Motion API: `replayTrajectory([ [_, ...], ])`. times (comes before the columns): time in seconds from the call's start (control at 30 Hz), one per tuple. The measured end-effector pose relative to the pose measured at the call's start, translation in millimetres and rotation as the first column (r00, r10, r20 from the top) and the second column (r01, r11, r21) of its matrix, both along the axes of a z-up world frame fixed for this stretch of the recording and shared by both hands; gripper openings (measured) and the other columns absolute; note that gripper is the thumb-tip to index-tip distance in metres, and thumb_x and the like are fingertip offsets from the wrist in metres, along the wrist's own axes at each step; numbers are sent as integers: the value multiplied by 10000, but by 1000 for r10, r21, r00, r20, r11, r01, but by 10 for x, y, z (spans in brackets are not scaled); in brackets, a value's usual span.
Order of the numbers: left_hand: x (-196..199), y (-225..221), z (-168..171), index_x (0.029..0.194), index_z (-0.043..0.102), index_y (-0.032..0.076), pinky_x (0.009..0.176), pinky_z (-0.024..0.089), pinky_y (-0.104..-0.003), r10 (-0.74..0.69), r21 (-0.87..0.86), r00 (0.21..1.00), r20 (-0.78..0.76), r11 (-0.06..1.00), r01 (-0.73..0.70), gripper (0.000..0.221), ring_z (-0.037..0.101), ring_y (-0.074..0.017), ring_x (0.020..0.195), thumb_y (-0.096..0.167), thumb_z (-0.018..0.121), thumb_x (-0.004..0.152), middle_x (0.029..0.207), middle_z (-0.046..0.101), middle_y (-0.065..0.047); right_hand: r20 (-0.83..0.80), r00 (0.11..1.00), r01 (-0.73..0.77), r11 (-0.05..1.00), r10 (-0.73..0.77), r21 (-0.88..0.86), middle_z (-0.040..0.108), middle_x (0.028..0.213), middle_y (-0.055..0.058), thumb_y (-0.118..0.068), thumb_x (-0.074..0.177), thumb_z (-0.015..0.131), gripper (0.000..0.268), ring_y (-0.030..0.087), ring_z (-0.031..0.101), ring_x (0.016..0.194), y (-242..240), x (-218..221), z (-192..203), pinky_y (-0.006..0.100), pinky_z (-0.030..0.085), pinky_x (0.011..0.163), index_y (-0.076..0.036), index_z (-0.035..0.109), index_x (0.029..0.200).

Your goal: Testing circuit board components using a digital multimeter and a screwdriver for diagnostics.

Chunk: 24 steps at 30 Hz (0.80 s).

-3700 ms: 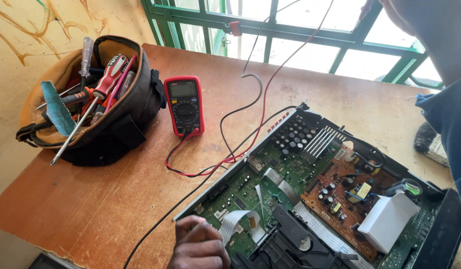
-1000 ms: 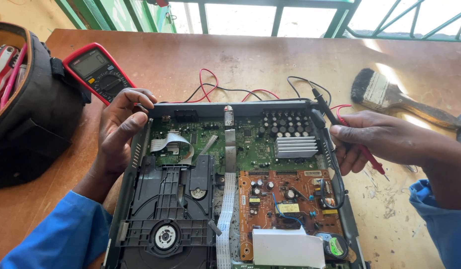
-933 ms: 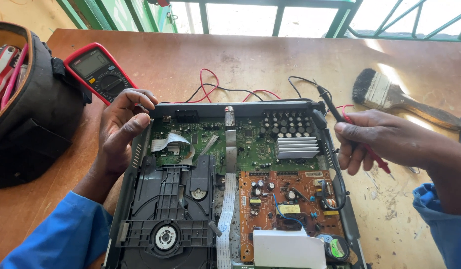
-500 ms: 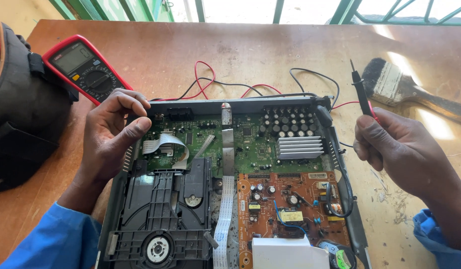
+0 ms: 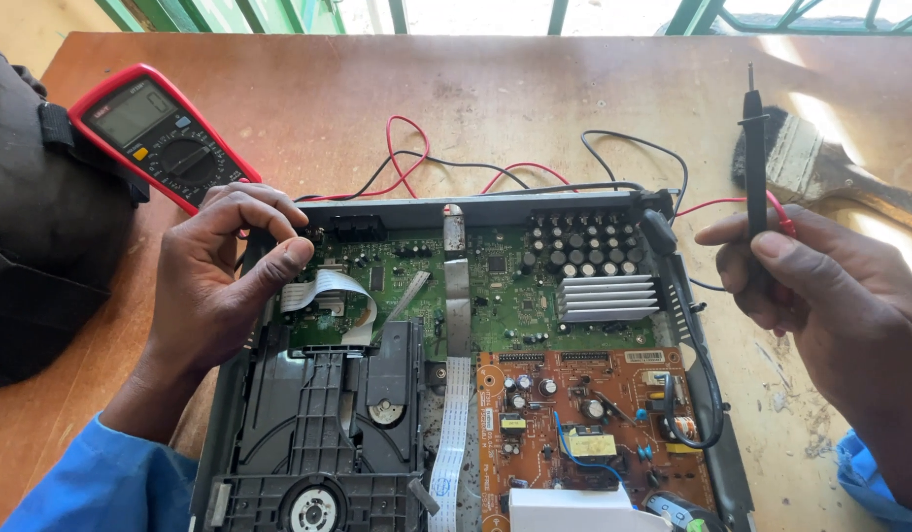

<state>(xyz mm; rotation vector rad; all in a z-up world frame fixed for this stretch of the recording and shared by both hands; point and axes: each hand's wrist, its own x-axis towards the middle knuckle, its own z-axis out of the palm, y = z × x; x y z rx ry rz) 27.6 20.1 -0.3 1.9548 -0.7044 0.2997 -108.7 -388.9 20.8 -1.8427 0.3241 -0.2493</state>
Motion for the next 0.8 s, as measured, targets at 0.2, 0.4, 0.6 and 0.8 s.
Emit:
replayTrajectory([
  [0.2, -7, 8, 40, 861, 630, 93, 1058, 427, -353, 12, 83, 999, 40, 996, -16, 159, 588, -203, 1086, 178, 743, 932, 980, 680, -45, 3, 1000, -30, 987, 30, -156, 609, 812, 152, -136, 1022, 563, 320, 218, 417, 629, 147, -69, 93, 319, 323, 583, 52, 713, 1235],
  [0.4, 9, 11, 26, 838, 623, 110, 1053, 438, -353, 10, 87, 1000, 29, 996, -13, 170, 584, -195, 1079, 160, 756, 930, 943, 676, -20, 54, 998, -2, 936, 22, -351, 660, 721, 110, -152, 952, 706, 319, 193, 667, 732, 28, -56, -160, 267, 459, 697, -1, 746, 1229],
  [0.6, 1, 11, 54, 817, 626, 116, 1039, 439, -353, 15, 123, 999, 49, 992, -21, 175, 591, -193, 1067, 142, 760, 927, 923, 685, -6, 148, 988, 11, 916, 53, -401, 600, 708, 109, -79, 904, 763, 370, 152, 532, 655, 98, -83, -240, 229, 418, 633, 47, 731, 1250],
  [0.8, 14, 1, 70, 794, 619, 123, 1024, 430, -349, 12, 138, 999, 50, 990, -19, 199, 571, -195, 1070, 123, 783, 906, 895, 678, 8, 148, 987, 10, 891, 64, -454, 757, 1060, 173, -82, 887, 739, 311, 218, 719, 904, 178, -80, -191, 294, 569, 876, 73, 726, 1157],
])
